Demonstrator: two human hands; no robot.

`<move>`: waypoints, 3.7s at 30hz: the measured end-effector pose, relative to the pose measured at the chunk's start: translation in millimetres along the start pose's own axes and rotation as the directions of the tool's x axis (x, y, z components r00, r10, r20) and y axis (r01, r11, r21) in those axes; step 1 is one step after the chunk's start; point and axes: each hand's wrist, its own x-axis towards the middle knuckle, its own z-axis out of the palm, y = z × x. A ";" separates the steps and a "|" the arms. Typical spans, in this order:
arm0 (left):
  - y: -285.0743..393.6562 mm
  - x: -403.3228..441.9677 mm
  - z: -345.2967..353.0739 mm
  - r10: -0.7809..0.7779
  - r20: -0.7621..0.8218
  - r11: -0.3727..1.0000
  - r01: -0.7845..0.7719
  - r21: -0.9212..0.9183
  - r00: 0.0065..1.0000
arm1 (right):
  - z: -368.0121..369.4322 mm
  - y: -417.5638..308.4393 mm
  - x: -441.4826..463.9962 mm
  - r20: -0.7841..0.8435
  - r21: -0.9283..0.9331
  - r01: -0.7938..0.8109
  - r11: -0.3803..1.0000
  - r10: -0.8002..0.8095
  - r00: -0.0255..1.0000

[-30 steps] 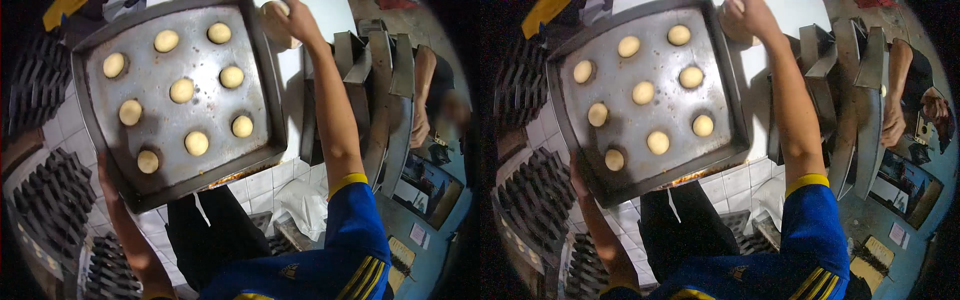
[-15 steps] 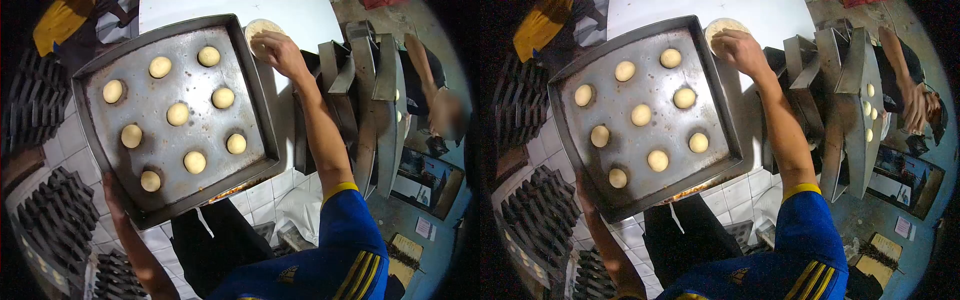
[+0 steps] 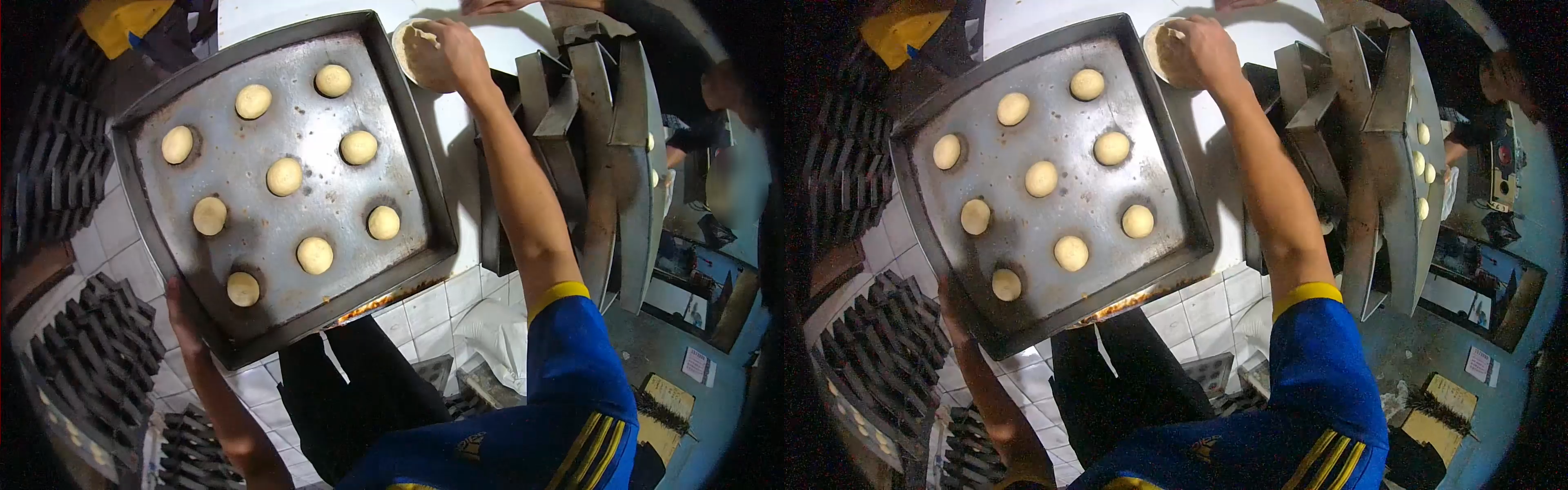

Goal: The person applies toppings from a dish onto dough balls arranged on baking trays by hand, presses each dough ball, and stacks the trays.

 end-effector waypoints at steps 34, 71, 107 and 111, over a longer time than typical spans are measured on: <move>19.7 -10.2 27.9 -0.038 0.059 0.996 0.033 0.087 0.998 | -56.9 -231.9 -236.8 0.234 0.119 -0.399 0.909 0.365 0.901; 23.2 -142.7 -28.7 -0.144 -0.271 0.990 0.136 -0.049 0.952 | -259.4 -144.6 -236.1 0.076 0.523 -0.595 0.610 0.662 0.746; 98.0 -134.1 -66.7 0.325 -0.911 0.919 -0.311 0.241 0.255 | -66.8 34.4 -32.2 0.445 0.864 -0.476 0.164 0.197 0.874; 73.8 -201.4 -71.5 0.434 -0.888 0.804 -0.381 0.457 -0.152 | -62.2 13.2 -16.6 0.476 0.863 -0.487 0.137 0.103 0.873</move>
